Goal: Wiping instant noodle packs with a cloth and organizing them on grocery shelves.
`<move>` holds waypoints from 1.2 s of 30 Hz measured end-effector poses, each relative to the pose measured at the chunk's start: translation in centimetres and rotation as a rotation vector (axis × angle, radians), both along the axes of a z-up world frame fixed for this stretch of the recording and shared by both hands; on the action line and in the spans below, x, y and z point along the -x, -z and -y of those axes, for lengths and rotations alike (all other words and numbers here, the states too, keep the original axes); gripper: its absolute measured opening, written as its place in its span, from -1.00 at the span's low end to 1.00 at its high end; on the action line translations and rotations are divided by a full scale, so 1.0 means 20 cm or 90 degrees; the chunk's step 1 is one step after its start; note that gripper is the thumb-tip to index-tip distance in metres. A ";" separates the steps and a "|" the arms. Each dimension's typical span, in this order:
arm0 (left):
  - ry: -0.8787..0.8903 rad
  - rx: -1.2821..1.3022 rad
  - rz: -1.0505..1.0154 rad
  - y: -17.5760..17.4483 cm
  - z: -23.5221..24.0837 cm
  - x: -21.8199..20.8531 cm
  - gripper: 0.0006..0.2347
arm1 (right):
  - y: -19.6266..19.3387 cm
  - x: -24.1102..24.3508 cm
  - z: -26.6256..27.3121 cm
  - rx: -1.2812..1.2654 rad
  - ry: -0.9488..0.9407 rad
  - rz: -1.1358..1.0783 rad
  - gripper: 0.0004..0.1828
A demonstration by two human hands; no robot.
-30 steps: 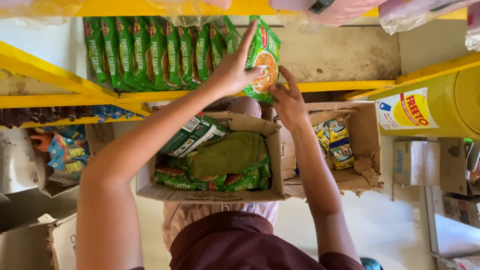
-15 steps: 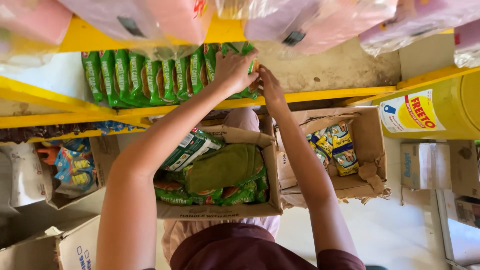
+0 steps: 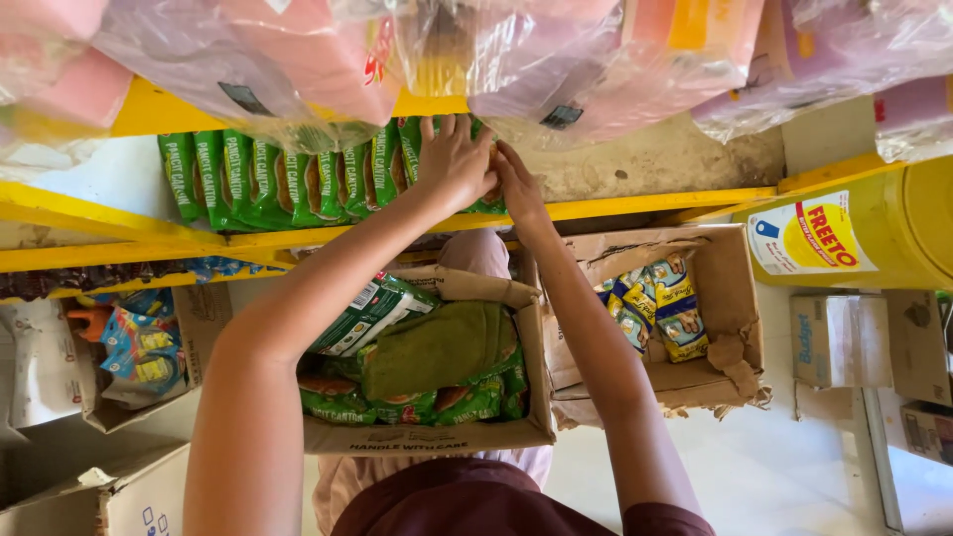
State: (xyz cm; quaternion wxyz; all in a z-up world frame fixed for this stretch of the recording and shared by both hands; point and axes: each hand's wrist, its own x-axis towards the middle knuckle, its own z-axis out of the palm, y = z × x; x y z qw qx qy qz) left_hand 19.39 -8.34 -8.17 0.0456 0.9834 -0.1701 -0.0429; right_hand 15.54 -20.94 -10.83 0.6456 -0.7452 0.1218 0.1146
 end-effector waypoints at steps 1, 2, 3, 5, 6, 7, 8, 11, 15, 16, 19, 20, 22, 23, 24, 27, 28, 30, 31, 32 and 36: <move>-0.001 0.000 0.000 -0.04 0.00 0.01 -0.50 | 0.00 0.00 0.00 0.000 -0.001 0.000 -0.45; -0.007 0.004 -0.006 -0.08 -0.01 0.02 -0.45 | 0.00 0.00 0.00 -0.007 -0.007 0.008 -0.45; -0.013 0.008 -0.011 -0.13 -0.01 0.03 -0.40 | 0.00 0.00 0.00 -0.015 -0.014 0.017 -0.45; -0.011 0.004 0.000 -0.15 -0.01 0.02 -0.38 | -0.05 0.02 -0.02 -0.028 -0.026 0.036 -0.43; -0.010 -0.001 0.011 -0.17 -0.01 0.02 -0.36 | -0.08 0.03 -0.03 -0.041 -0.039 0.054 -0.42; -0.009 0.000 0.010 -0.11 -0.02 -0.01 -0.36 | -0.08 0.02 -0.02 -0.041 -0.038 0.054 -0.42; -0.013 -0.003 0.001 -0.05 -0.02 -0.04 -0.36 | -0.09 0.02 -0.02 -0.038 -0.053 0.052 -0.43; -0.010 -0.018 -0.001 -0.01 -0.02 -0.06 -0.38 | -0.09 0.05 0.02 0.017 -0.093 0.053 -0.43; 0.004 -0.024 0.014 -0.02 -0.04 -0.07 -0.39 | 0.15 0.06 0.15 0.322 -0.138 0.095 -0.49; 0.005 -0.022 0.012 0.00 -0.03 -0.08 -0.39 | 0.15 0.08 0.16 0.324 -0.138 0.093 -0.49; 0.006 -0.040 0.031 0.08 -0.01 -0.09 -0.32 | 0.17 0.14 0.18 0.310 -0.199 0.068 -0.36; 0.026 -0.017 0.112 0.11 -0.01 -0.10 -0.35 | 0.19 0.13 0.18 0.252 -0.166 0.094 -0.34; 0.045 0.006 0.194 0.10 0.00 -0.10 -0.37 | 0.21 0.11 0.17 0.194 -0.132 0.122 -0.32; 0.033 -0.003 0.129 0.07 0.01 -0.10 -0.42 | 0.21 0.09 0.17 0.138 -0.148 0.108 -0.27; 0.021 -0.011 0.063 0.04 0.03 -0.09 -0.46 | 0.21 0.07 0.18 0.083 -0.164 0.093 -0.23; 0.030 -0.015 0.075 0.05 0.06 -0.08 -0.72 | 0.32 -0.03 0.20 -0.034 -0.170 0.018 -0.13; 0.029 -0.016 0.074 0.05 0.06 -0.08 -0.72 | 0.27 -0.03 0.19 -0.034 -0.171 0.018 -0.13; 0.036 0.039 0.108 0.06 0.07 -0.08 -0.90 | 0.18 -0.04 0.19 -0.048 -0.211 -0.009 -0.33; 0.037 0.039 0.108 0.08 0.07 -0.08 -0.90 | 0.15 -0.04 0.17 -0.049 -0.211 -0.009 -0.33; 0.037 0.023 0.144 0.09 0.07 -0.08 -0.87 | 0.11 -0.04 0.16 -0.030 -0.220 -0.010 -0.33; 0.025 -0.026 0.169 0.12 0.06 -0.11 -0.69 | 0.19 -0.06 0.15 0.058 -0.268 0.195 -0.36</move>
